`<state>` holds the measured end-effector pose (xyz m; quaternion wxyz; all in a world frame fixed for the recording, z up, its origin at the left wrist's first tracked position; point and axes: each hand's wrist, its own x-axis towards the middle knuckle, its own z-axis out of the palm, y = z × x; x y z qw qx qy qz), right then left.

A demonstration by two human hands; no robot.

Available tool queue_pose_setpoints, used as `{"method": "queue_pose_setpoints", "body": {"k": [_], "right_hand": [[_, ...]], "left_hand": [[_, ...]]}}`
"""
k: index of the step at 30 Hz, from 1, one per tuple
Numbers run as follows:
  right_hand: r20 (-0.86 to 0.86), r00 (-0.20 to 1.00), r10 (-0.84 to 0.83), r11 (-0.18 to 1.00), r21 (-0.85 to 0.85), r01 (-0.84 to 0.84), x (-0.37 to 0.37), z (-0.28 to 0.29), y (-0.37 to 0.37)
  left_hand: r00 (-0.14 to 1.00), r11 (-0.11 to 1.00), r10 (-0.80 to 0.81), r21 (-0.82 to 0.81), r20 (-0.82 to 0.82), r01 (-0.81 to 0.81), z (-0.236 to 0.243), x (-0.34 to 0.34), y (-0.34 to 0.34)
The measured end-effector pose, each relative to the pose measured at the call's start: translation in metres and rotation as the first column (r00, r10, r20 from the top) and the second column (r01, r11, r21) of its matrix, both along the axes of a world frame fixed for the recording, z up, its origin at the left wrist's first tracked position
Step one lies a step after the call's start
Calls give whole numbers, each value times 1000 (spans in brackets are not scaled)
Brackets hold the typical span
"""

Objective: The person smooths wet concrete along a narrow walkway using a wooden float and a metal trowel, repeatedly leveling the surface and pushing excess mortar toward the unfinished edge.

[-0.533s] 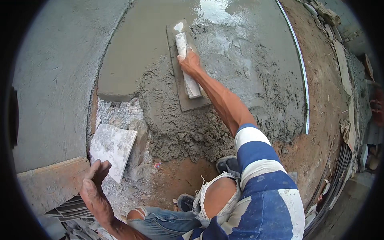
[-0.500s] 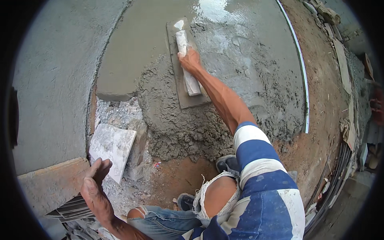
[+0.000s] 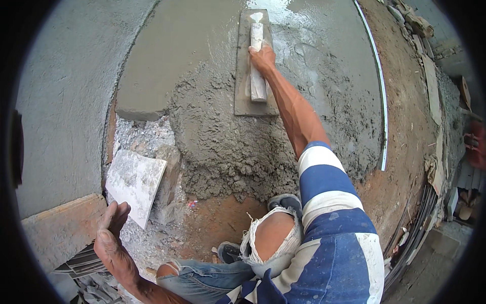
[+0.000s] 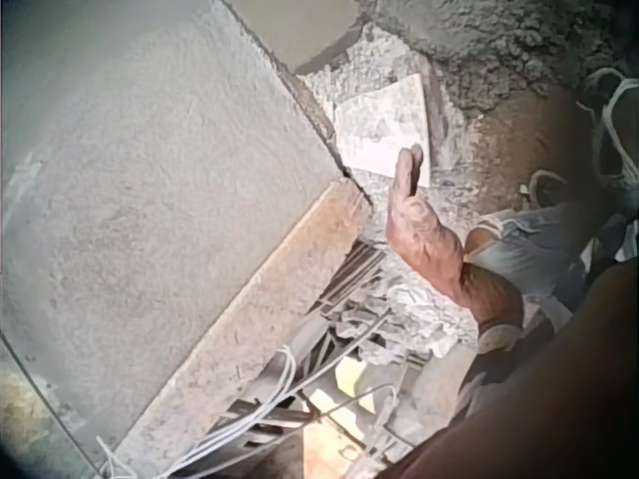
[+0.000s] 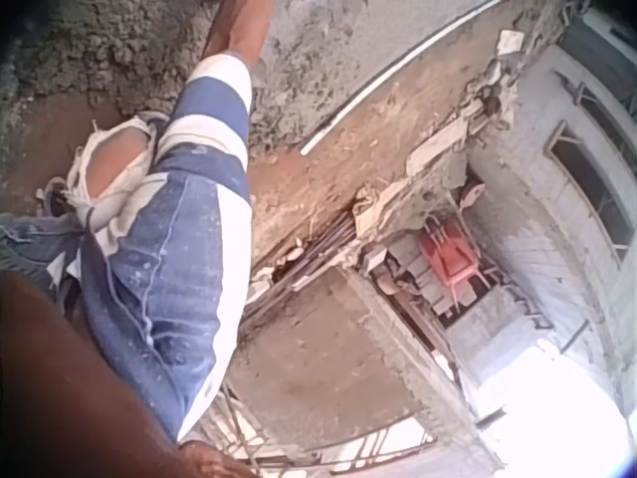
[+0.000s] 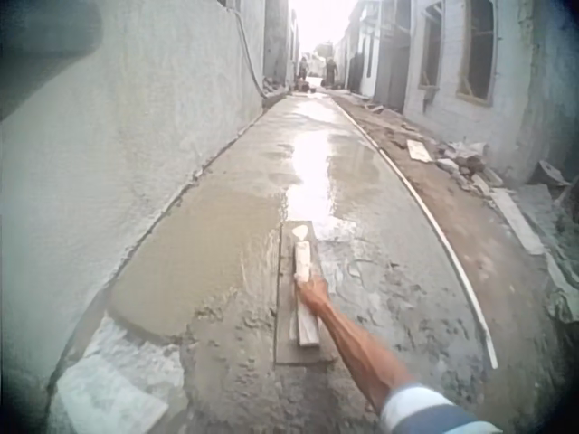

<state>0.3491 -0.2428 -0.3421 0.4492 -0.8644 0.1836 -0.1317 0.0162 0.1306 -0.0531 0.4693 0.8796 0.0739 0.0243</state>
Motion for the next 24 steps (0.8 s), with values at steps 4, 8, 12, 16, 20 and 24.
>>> {"method": "queue_pose_setpoints", "body": {"k": [4,8,12,16,20,24], "right_hand": [[-65,996,-58,998,-15,57,-2,4,-10],[-161,984,-73,995,-79,61,-5,1,-42],[-48,997,-61,994,-94,56,-18,-3,-56],[-102,992,-77,991,-117,65,-18,5,-68],[-188,976,-107,990,-108,88,-20,7,-84],[-175,968,-177,977,-152,151,-35,9,-94]], "left_hand": [[1000,1000,23,7,12,-23,4,-9,6],[999,999,37,34,13,-37,5,-9,2],[1000,999,22,43,15,-23,6,-9,-3],[999,999,20,29,28,-21,5,-11,-1],[998,998,31,58,45,-34,7,-12,-5],[999,999,6,33,44,-8,9,-16,-1]]}}
